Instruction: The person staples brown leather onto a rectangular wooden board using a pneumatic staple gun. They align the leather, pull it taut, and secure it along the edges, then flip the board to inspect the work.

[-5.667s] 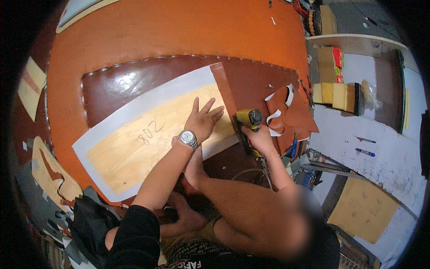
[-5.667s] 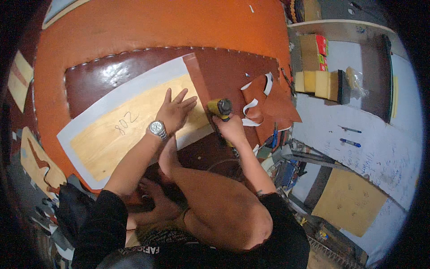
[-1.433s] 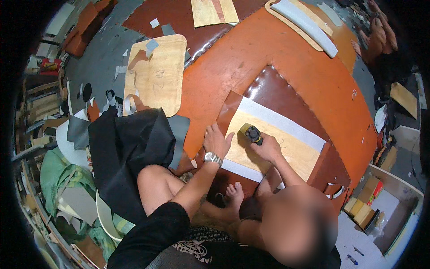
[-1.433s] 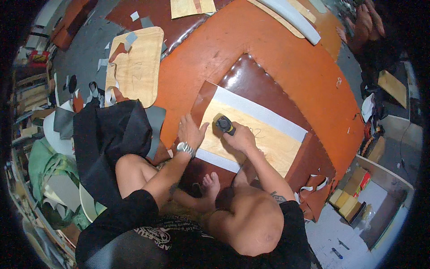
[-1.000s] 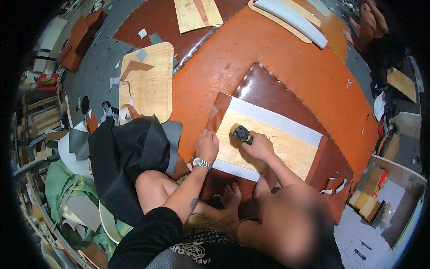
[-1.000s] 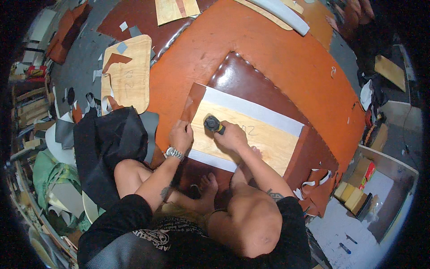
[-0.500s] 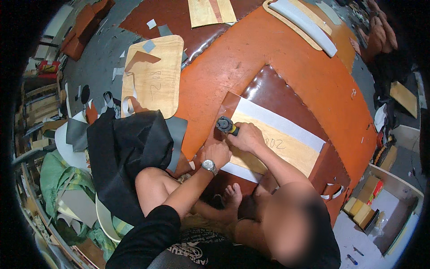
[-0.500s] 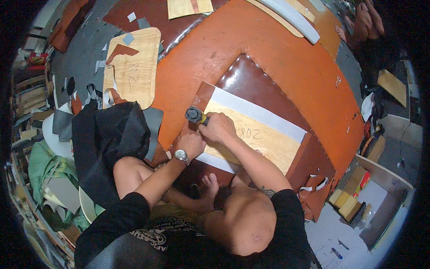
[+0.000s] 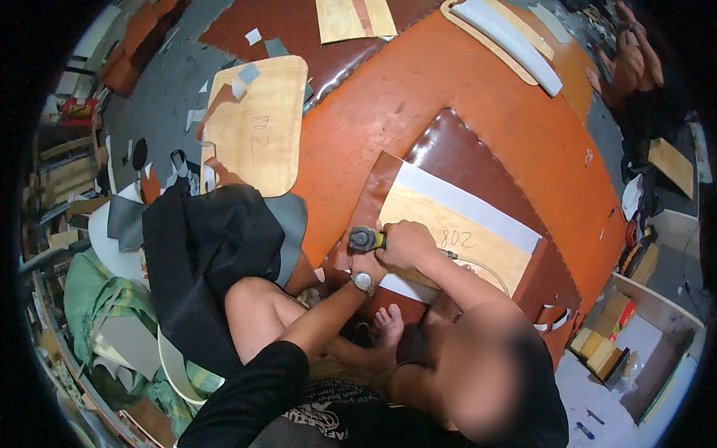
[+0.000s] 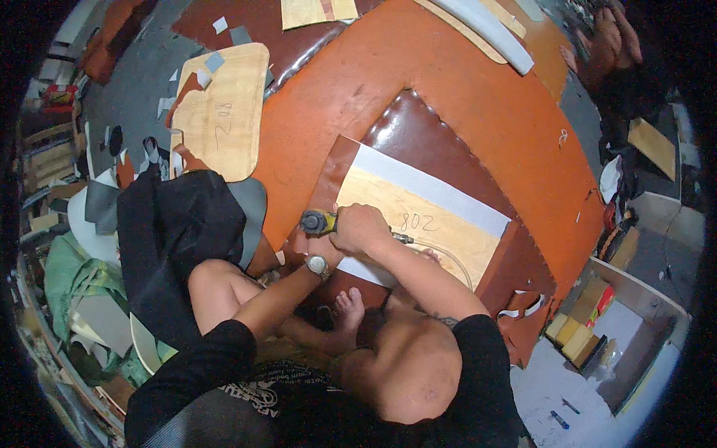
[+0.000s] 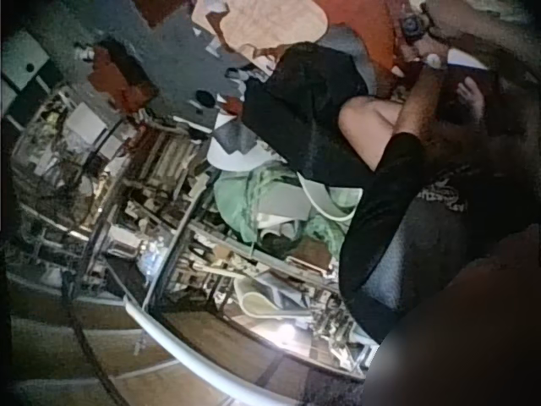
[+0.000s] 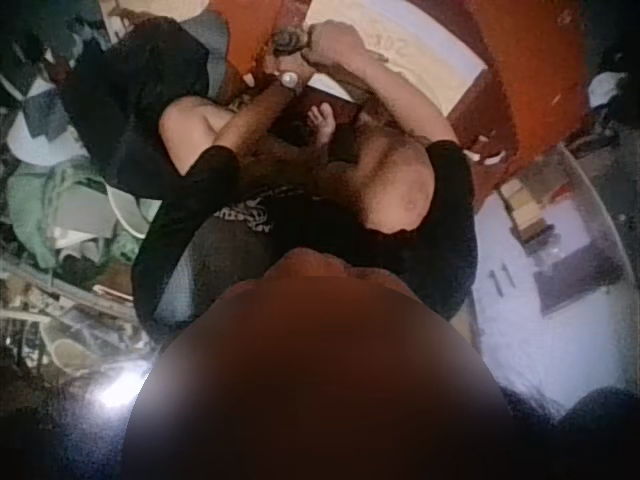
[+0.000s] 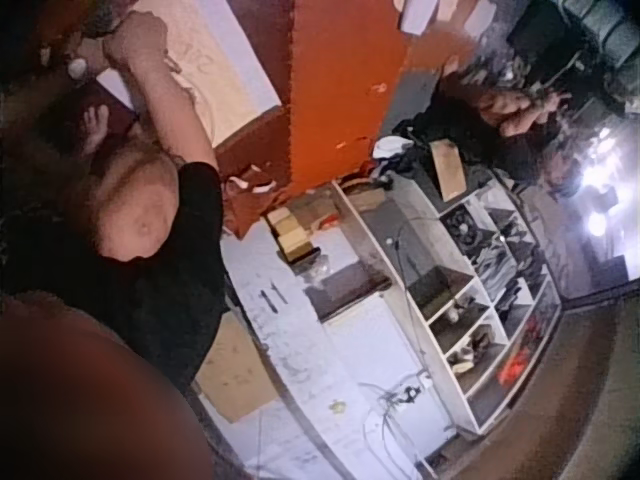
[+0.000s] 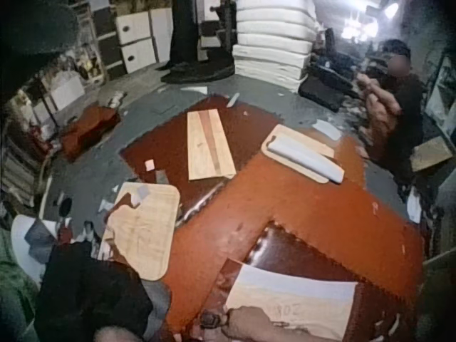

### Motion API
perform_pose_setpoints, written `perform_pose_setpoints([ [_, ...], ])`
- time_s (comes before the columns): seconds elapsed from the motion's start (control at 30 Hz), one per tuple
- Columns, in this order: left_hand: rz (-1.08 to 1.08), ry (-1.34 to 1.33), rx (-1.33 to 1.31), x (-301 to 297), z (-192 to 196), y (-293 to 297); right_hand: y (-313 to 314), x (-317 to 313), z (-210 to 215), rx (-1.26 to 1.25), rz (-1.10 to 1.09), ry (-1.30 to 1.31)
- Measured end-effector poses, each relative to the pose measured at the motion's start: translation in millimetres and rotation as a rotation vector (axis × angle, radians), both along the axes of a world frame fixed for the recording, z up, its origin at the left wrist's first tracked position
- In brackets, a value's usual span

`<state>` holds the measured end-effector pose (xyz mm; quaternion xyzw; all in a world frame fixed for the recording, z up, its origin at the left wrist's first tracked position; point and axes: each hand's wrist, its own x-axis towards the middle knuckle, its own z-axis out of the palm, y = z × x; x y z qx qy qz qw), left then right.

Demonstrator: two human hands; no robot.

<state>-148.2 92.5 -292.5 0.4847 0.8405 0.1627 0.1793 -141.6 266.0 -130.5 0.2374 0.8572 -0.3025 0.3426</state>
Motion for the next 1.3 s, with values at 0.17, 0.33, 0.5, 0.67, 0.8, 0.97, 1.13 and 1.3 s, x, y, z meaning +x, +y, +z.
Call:
perform_pose_setpoints([
  [0.17,-0.086,-0.348,-0.605,-12.7,51.7,9.2,16.3,33.4,-7.3,0.073,-0.097,0.089],
  [0.33,0.226,-0.109,0.01,-58.4,68.8,8.7,72.8,146.9,-13.4,0.08,-0.76,0.217],
  [0.5,0.336,-0.274,-0.19,-81.9,45.2,26.1,123.2,289.3,-3.6,0.538,-1.025,0.096],
  [0.67,0.513,-0.555,-0.024,-94.7,28.3,46.8,132.9,420.5,-16.0,0.71,-1.207,-0.113],
  [0.8,0.707,-0.489,-0.232,-129.0,4.5,56.1,101.2,479.8,-64.7,0.898,-1.139,-0.067],
  [0.97,0.912,-0.836,-0.122,-150.2,-11.8,57.9,74.4,504.1,-108.1,0.848,-1.233,0.069],
  [1.13,0.94,-0.761,0.041,-136.3,11.6,58.5,62.5,513.9,-109.3,0.81,-1.255,0.168],
  [1.3,0.7,0.102,0.016,-127.8,24.2,39.4,76.2,508.9,-104.8,1.021,-1.155,0.192],
])
